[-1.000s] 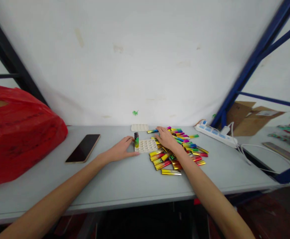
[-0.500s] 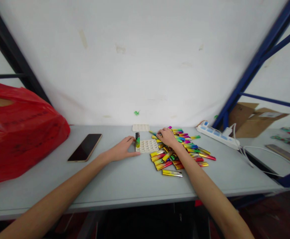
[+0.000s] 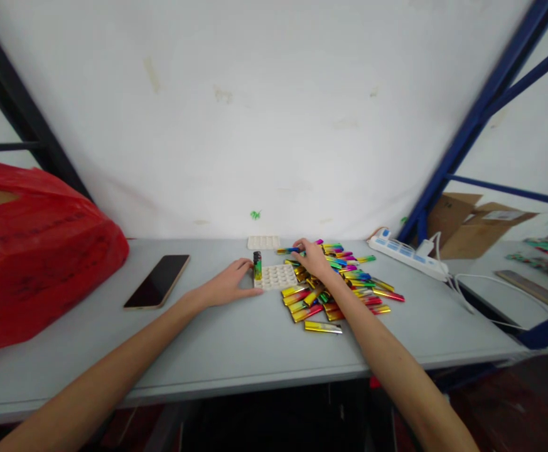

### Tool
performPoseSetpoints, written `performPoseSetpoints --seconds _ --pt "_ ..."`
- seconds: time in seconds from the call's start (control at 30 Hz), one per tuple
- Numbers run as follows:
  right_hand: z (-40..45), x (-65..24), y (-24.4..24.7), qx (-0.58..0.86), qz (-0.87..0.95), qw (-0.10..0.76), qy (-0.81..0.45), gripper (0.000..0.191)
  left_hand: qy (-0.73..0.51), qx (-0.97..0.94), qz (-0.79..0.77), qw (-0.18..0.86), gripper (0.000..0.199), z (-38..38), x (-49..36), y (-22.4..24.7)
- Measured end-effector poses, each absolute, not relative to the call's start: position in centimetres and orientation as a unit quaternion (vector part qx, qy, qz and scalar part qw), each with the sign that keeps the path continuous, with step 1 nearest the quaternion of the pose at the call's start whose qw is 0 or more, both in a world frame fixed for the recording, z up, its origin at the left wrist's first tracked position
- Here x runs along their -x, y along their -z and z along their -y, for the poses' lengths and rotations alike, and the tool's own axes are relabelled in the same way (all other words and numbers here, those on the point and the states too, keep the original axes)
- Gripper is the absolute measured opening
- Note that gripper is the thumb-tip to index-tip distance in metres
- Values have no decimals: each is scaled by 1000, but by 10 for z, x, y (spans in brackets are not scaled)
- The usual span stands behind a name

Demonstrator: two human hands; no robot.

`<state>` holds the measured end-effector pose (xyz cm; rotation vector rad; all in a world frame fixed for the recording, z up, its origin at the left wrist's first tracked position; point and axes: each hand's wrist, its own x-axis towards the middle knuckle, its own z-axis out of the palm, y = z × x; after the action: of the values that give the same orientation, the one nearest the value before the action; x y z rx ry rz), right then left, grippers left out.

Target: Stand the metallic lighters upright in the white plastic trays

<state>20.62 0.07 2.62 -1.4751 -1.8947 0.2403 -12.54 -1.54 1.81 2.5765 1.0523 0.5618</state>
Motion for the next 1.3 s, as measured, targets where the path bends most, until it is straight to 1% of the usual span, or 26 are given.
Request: performPoseSetpoints --seconds 0.1,0.2,0.37,0.47,0.57,0.73,0.83,0.9,0.97,1.1,1.2,1.3 --pt "-4 -206 -26 548 665 466 -203 21 -196 -898 -363 152 89 16 126 -19" --pt "-7 -205 -26 526 605 528 -281 20 -197 -898 -363 154 87 16 126 -18" --pt "-3 -198 -31 471 529 607 -359 42 -208 -897 -361 150 85 14 126 -16" --pt "5 -191 -37 434 513 607 -425 52 -209 -897 -359 153 85 14 126 -16" --pt "12 -181 -40 417 519 595 -450 58 -207 -897 -356 159 84 13 126 -16" --pt "20 -169 -42 419 517 568 -483 59 -216 -896 -353 159 80 14 126 -17" --pt "23 -168 -44 426 528 541 -497 59 -215 -897 -353 156 82 14 126 -16" --pt "25 -168 -45 432 547 522 -491 64 -211 -898 -353 155 84 13 126 -15" --pt "27 -169 -46 442 573 517 -457 70 -211 -899 -352 153 85 13 127 -15" --pt "30 -169 -49 454 603 551 -356 79 -214 -898 -354 154 85 12 127 -15" --pt "32 -167 -51 450 612 546 -354 85 -214 -899 -350 152 82 14 126 -16" --pt "32 -166 -50 453 614 529 -371 86 -210 -899 -351 157 83 15 126 -17"
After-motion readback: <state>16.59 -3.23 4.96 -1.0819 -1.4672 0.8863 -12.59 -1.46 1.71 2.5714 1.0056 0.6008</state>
